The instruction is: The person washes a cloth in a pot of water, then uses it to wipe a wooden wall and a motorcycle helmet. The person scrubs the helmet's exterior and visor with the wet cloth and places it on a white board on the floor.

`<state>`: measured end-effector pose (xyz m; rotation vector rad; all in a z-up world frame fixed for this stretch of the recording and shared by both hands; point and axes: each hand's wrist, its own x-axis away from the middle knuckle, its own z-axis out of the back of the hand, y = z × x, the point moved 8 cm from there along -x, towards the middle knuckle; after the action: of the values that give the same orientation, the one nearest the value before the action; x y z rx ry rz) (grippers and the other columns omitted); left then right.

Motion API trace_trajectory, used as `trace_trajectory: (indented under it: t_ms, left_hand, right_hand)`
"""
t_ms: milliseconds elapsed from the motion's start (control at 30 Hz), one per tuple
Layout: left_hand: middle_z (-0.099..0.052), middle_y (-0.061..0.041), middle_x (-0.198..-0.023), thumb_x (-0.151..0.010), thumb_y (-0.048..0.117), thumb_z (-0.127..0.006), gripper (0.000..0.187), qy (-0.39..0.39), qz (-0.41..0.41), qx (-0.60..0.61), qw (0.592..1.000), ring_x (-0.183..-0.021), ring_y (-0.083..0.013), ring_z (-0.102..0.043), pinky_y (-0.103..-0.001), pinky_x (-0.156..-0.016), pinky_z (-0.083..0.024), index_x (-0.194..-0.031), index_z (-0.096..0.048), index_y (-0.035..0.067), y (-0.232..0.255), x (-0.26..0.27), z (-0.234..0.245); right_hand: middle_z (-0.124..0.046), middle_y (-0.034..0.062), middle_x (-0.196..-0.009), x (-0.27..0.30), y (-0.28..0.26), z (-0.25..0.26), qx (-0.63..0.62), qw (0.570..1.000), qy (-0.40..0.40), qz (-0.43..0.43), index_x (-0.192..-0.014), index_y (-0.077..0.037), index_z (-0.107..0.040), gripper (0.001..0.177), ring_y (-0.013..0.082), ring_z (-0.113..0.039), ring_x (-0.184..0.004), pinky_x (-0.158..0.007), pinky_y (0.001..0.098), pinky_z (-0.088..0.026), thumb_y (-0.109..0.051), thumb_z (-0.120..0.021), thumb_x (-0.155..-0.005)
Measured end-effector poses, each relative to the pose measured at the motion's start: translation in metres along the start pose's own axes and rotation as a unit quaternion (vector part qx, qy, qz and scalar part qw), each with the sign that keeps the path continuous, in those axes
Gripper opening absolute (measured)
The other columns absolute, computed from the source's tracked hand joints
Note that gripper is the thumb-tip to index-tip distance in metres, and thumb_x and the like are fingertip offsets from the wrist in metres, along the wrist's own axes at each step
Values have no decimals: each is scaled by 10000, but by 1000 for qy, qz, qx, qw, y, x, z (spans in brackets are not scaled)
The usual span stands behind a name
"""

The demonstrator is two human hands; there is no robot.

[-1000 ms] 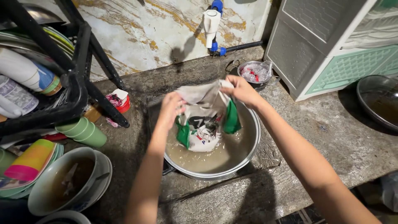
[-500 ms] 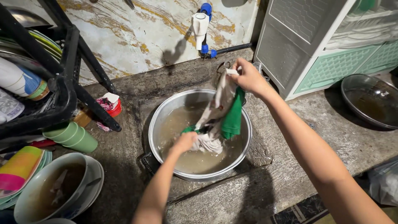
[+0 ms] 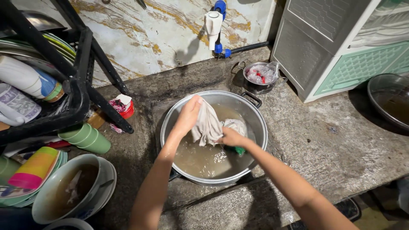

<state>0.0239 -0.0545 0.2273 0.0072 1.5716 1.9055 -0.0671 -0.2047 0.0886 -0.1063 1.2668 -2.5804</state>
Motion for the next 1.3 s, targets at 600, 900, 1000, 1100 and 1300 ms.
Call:
trace_trajectory:
  t_ms: [600, 900, 1000, 1100, 1300]
  left_hand:
    - [-186, -246, -1639, -1003, 484, -447, 639, -96, 390, -358, 843, -1501, -479, -171, -698, -1145, -183, -1584, -255, 297, -232, 79, -50]
    - [-311, -118, -1671, -1027, 607, -429, 699, -218, 432, -422, 767, -1573, -329, -206, -582, -1302, -13, -1576, -407, 175, -271, 104, -45]
    - [-195, -168, -1656, -942, 540, -590, 714, -85, 406, -384, 825, -1475, -406, -208, -555, -1164, -187, -1503, -407, 139, -283, 94, -46]
    - [-751, -220, -1272, -969, 570, -536, 679, 6, 412, -70, 909, -1160, -335, -730, -456, -1003, -577, -1314, -738, 21, -301, 81, -79]
    - [-687, -207, -1250, -969, 503, -555, 600, 33, 252, 588, 768, -1100, -335, -687, -468, -945, -564, -1295, -667, 12, -269, 106, -103]
  right_hand:
    - [-48, 138, -1698, -15, 121, -30, 312, 857, -83, -401, -1600, -350, -301, 615, 419, -120, -1560, -1199, 693, -125, -527, -367, -1015]
    - [-551, 153, -1397, -15, 130, -3, 221, 952, 157, -146, -1392, -145, -501, 750, 368, -499, -1344, -1169, 440, -389, -477, -750, -767]
    - [-538, 256, -1250, 3, 110, 19, 175, 896, 292, -284, -1334, 10, -533, 753, 450, -542, -1153, -956, 514, -465, -380, -834, -765]
    - [-664, 127, -1115, -18, 32, -5, 257, 923, 204, -200, -980, -89, -727, 320, 328, -664, -1060, -978, 438, -535, -402, -723, -916]
    - [-703, 140, -1005, -14, -115, -64, -109, 971, 205, 60, -992, -27, -687, 239, 326, -690, -1009, -916, 423, -525, -206, -751, -848]
